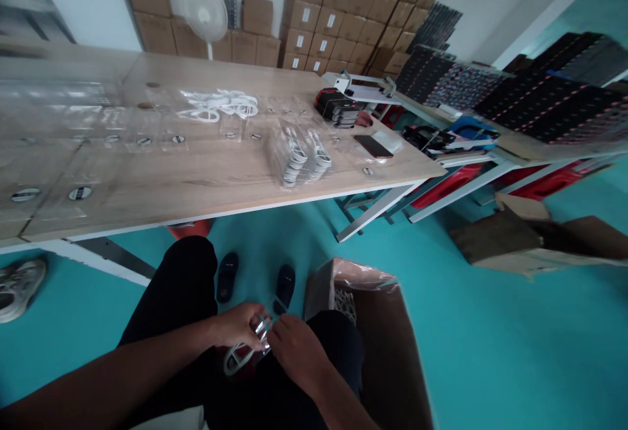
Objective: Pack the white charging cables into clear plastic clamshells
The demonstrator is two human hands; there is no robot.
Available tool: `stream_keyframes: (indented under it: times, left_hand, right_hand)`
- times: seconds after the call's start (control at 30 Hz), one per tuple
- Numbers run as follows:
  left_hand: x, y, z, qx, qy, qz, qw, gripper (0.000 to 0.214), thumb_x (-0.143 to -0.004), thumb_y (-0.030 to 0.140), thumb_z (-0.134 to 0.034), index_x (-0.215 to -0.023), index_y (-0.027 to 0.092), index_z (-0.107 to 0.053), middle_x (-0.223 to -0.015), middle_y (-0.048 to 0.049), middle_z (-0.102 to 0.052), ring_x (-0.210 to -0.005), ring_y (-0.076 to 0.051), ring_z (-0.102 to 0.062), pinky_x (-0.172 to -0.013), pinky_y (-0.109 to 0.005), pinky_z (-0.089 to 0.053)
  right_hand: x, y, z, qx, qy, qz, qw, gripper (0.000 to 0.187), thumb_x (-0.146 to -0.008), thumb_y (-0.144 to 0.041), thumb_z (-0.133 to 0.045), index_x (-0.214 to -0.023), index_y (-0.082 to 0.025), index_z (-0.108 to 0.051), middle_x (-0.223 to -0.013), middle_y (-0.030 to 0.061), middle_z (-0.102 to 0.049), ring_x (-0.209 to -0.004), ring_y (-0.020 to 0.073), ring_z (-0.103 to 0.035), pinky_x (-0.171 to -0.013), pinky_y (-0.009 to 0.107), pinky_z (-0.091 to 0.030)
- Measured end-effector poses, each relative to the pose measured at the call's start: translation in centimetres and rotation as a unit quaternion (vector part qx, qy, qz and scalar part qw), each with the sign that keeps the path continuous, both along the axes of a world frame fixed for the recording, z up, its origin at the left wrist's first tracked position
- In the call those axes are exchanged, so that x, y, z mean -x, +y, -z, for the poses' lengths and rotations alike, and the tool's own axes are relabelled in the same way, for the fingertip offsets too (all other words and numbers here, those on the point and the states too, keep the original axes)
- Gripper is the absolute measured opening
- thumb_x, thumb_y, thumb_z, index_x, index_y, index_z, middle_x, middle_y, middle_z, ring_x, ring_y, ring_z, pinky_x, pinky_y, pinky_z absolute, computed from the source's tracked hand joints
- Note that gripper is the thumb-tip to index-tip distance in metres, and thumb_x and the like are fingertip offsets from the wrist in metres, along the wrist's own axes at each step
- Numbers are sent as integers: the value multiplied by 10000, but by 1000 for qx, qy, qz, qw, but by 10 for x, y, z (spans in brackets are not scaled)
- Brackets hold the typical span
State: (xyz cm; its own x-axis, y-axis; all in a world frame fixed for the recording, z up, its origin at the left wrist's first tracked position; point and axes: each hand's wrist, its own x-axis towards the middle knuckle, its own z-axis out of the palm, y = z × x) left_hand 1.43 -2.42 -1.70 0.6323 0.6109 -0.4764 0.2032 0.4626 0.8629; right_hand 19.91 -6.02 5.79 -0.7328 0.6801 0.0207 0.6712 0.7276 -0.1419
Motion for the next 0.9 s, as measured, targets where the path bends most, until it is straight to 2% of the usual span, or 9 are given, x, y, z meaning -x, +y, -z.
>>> stream_keyframes:
  times: [0.1, 0.2, 0.3, 0.5, 0.67, 0.77, 0.83, 0.87, 0.9]
  left_hand:
    - [3, -3, -8, -39, 36, -14, 998, 492, -479, 163, -785, -942, 172, -618, -778, 12, -650, -674, -139, -585, -575, -217, -396]
    - [9, -5, -15, -66, 60, -33, 995, 488, -482, 156, -775, -945, 166, -623, -788, 11, -654, -693, -141, -586, -563, -207, -391]
    - [12, -3, -15, -13, 33, -23, 999, 483, -483, 139, -768, -943, 165, -621, -781, 11, -660, -684, -143, -597, -568, -217, -411]
    - [4, 5, -2, 115, -63, 32, 991, 493, -435, 102, -791, -884, 165, -598, -737, -4, -679, -688, -171, -636, -632, -282, -477]
    - [2, 8, -1, 107, -67, 49, 991, 477, -445, 124, -798, -877, 168, -600, -746, -5, -677, -693, -174, -635, -634, -287, -473]
    - [4, 3, -5, 28, 13, 22, 999, 519, -450, 130, -790, -936, 180, -616, -782, 5, -671, -698, -164, -613, -620, -262, -446]
    - [4, -2, -9, -44, 73, -4, 996, 512, -465, 132, -776, -951, 188, -623, -778, 15, -658, -690, -154, -592, -595, -238, -414]
    - [4, -4, -10, -73, 98, -17, 992, 482, -491, 136, -758, -951, 188, -624, -764, 16, -651, -679, -151, -584, -579, -230, -399]
    - [3, -7, -11, -93, 117, -32, 988, 436, -526, 136, -731, -947, 185, -623, -746, 14, -646, -667, -149, -579, -568, -226, -388]
  right_hand:
    - [1, 3, 2, -30, -23, -27, 999, 128, -877, -136, -505, -787, -187, -580, -733, 16, -613, -691, 178, -520, -641, 325, -370]
    - [5, 2, 2, -41, -28, -11, 999, 125, -875, -112, -499, -806, -184, -575, -720, 13, -599, -679, 177, -505, -628, 325, -349]
    - [7, 2, 0, -40, -33, -24, 998, 110, -869, -106, -511, -810, -180, -567, -724, 13, -590, -678, 174, -493, -628, 326, -339]
    - [3, 13, -8, -65, -38, -102, 992, 175, -888, -143, -498, -728, -181, -559, -687, 18, -572, -674, 162, -489, -604, 327, -320]
    - [-4, 18, -7, -32, -69, -117, 990, 194, -891, -114, -445, -784, -159, -601, -689, 42, -599, -685, 171, -528, -612, 321, -355]
    - [-2, 12, -4, 77, -65, -46, 994, 195, -883, -117, -427, -847, -154, -614, -751, 71, -640, -736, 172, -572, -657, 304, -395]
    - [5, 5, 1, 185, -18, 68, 980, 184, -873, -164, -438, -819, -168, -614, -754, 68, -652, -718, 166, -588, -641, 285, -403]
    - [11, 1, 4, 252, 40, 155, 954, 192, -866, -203, -446, -768, -177, -610, -716, 58, -644, -682, 161, -588, -610, 274, -399]
    - [17, -3, 9, 321, 111, 249, 907, 222, -858, -250, -450, -703, -185, -596, -652, 42, -622, -622, 155, -577, -564, 265, -388]
